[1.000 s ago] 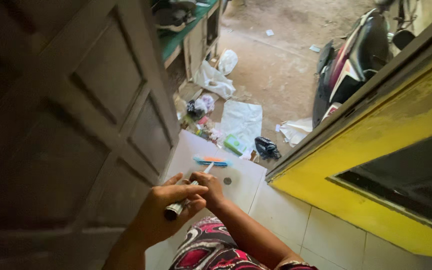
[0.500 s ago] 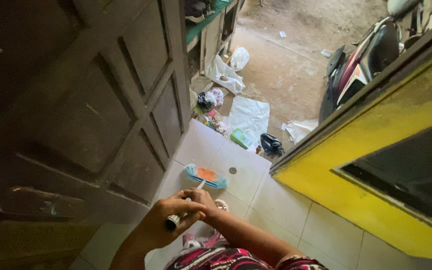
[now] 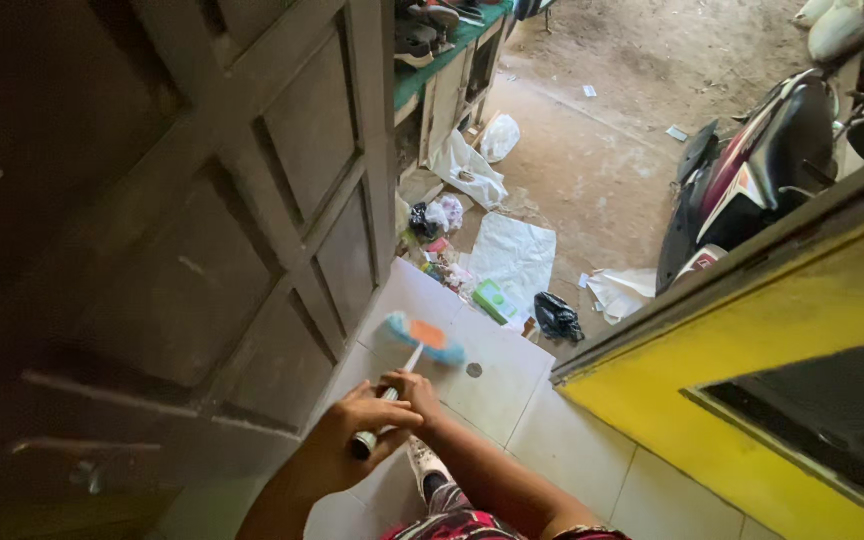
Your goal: The person sweeps the tiled floor using a broom, pushing debris from an indoor area through a doorway into an outdoor space.
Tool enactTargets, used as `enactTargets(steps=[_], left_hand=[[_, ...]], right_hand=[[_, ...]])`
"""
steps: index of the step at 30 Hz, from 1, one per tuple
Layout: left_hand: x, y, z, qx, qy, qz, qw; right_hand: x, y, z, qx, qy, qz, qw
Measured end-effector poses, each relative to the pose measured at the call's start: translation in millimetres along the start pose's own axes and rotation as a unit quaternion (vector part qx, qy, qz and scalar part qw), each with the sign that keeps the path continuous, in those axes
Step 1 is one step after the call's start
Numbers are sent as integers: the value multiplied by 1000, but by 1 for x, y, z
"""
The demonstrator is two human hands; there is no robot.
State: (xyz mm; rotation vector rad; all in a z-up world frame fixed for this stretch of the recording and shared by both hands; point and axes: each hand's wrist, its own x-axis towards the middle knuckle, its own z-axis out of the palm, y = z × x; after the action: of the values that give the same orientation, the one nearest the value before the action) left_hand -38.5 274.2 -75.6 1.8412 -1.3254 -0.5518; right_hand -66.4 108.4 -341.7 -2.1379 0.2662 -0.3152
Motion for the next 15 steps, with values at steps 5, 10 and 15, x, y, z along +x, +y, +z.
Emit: enactTargets(steps=[5, 10, 15], left_hand=[[42, -23, 31, 9, 12, 39, 999], [64, -6, -4, 18, 62, 55, 996], [83, 1, -8, -9, -10, 32, 999]], right_hand=[[59, 67, -6, 155, -23, 89, 984], [76, 38, -38, 641, 48, 291, 709], [45, 36, -44, 1, 15, 9, 1000]])
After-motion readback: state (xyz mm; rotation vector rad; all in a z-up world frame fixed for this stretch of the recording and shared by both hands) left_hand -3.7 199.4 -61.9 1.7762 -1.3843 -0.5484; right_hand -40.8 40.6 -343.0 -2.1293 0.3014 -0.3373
